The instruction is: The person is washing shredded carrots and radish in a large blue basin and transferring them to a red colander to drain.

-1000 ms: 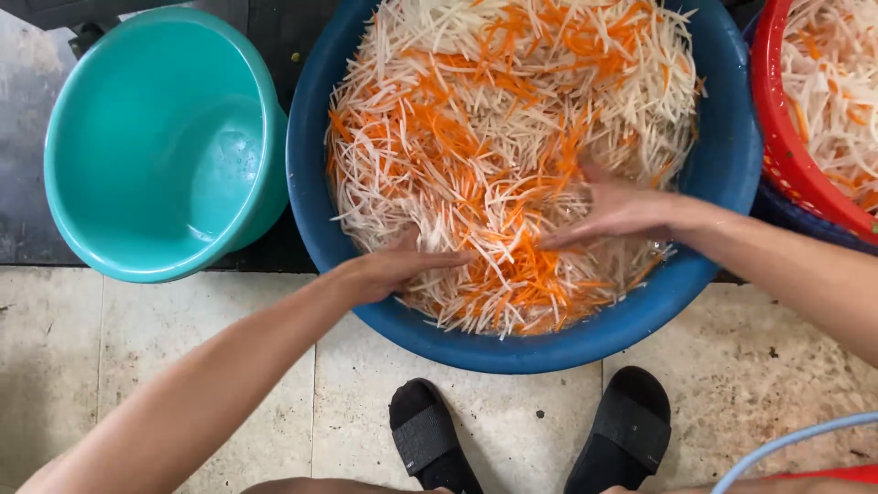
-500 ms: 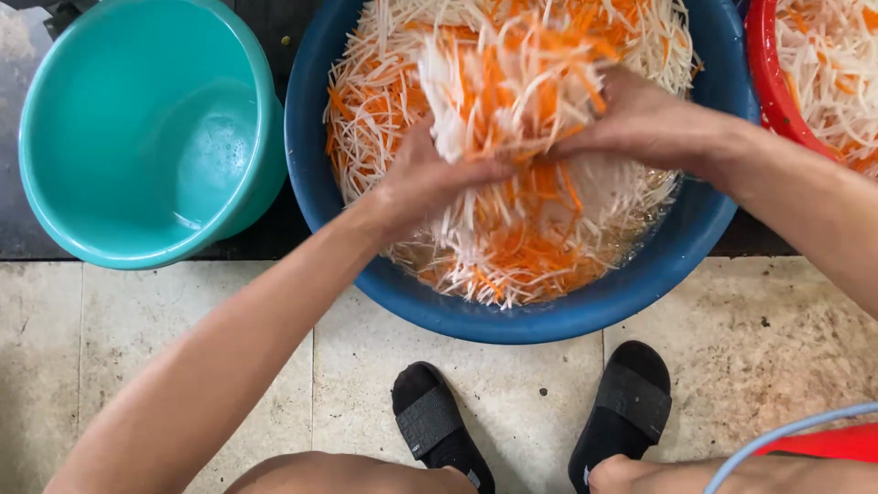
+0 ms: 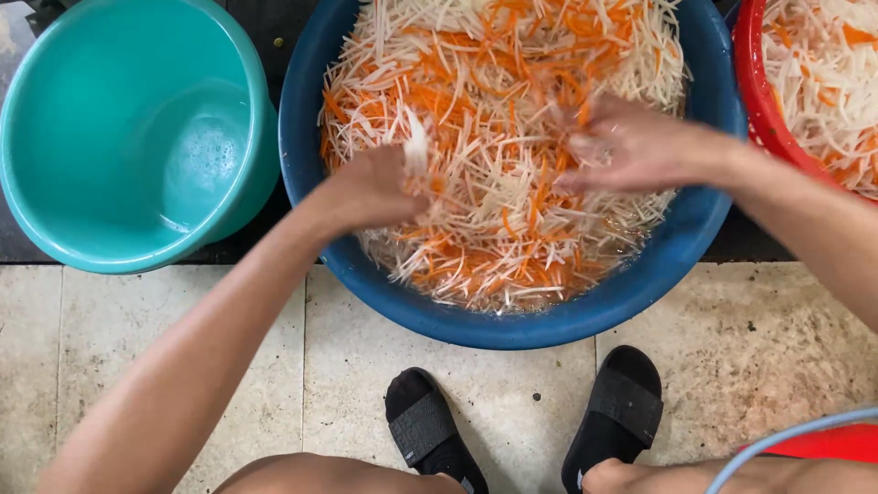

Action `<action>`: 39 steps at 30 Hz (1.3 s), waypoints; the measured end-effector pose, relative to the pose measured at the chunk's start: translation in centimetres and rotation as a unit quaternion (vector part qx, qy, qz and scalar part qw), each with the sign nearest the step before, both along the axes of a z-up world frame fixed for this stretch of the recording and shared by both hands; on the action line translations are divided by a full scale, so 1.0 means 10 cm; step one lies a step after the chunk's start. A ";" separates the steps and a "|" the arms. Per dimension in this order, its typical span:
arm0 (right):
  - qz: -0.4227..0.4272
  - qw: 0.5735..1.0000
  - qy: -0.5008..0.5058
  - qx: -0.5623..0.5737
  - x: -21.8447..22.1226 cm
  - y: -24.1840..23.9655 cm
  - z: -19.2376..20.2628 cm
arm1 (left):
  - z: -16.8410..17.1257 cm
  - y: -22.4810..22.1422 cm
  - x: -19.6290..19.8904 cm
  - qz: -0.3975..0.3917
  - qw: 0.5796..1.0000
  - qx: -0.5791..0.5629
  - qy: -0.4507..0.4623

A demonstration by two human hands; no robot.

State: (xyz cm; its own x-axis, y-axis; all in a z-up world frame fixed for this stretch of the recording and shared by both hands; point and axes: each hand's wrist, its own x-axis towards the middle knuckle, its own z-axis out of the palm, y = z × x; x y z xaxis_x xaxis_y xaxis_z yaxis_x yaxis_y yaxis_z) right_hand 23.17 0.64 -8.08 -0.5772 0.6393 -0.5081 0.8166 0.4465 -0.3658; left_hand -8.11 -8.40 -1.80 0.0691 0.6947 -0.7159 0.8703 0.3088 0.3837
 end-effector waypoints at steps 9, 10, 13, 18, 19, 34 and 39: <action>0.215 0.945 -0.237 0.062 -0.49 -0.85 -0.06 | -0.74 -0.65 0.57 -0.272 0.947 0.065 0.158; 0.215 0.945 -0.238 0.060 -0.45 -0.90 -0.16 | -0.82 -0.66 0.63 -0.273 0.947 0.063 0.156; 0.182 0.956 -0.219 0.074 -0.33 -0.91 -0.68 | -1.17 -0.61 0.76 -0.259 0.948 0.062 0.172; 0.064 0.971 -0.224 -0.045 -0.24 -0.56 -1.28 | -1.60 -0.35 0.81 -0.234 0.965 -0.002 0.117; 0.062 0.972 -0.223 -0.044 -0.31 -0.44 -1.07 | -1.52 -0.22 0.75 -0.236 0.965 -0.001 0.119; -0.156 0.921 0.339 -0.112 -0.15 -0.12 0.46 | -0.31 0.15 0.46 0.112 0.887 0.123 -0.431; -0.026 0.913 0.403 -0.058 -0.22 -0.15 0.62 | -0.09 0.16 0.31 0.116 0.873 0.152 -0.448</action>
